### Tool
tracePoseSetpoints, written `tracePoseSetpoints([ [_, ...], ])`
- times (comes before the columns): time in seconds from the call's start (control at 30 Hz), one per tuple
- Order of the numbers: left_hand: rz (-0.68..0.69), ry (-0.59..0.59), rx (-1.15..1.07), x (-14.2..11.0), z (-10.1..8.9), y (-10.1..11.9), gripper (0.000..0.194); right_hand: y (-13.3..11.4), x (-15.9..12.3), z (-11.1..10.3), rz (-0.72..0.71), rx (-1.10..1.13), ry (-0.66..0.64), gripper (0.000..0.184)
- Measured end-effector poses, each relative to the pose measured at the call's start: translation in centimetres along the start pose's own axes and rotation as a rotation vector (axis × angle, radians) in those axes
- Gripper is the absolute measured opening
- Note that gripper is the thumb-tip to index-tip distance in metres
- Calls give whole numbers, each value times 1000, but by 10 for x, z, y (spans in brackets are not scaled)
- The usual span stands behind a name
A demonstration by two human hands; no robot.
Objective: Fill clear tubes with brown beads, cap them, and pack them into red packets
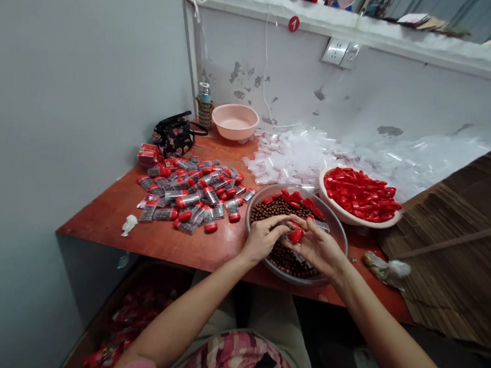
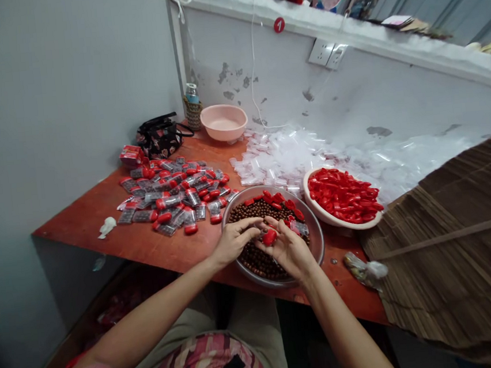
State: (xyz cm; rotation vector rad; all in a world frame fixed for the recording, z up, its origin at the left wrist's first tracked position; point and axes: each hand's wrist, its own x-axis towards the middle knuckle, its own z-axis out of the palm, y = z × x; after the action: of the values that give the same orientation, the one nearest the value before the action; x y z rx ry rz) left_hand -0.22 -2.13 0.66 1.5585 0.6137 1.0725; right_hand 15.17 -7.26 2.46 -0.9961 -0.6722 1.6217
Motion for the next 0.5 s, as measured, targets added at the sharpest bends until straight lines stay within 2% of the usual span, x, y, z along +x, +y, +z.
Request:
tracePoseSetpoints([
  [0.07, -22, 35, -15, 0, 0, -3, 29, 3, 0, -3, -32, 26, 44, 25],
  [0.23, -80, 17, -141, 2, 0, -8, 30, 5, 0, -13, -76, -53, 136, 30],
  [0.37, -185, -54, -447, 4, -5, -7, 39, 2, 1, -15, -165, -118, 169, 27],
  [0.43, -196, -61, -567, 5, -8, -7, 41, 0, 1, -15, -229, -189, 164, 24],
  [0.5, -165, -50, -548, 5, -8, -6, 37, -2, 1, -15, -298, -330, 155, 23],
])
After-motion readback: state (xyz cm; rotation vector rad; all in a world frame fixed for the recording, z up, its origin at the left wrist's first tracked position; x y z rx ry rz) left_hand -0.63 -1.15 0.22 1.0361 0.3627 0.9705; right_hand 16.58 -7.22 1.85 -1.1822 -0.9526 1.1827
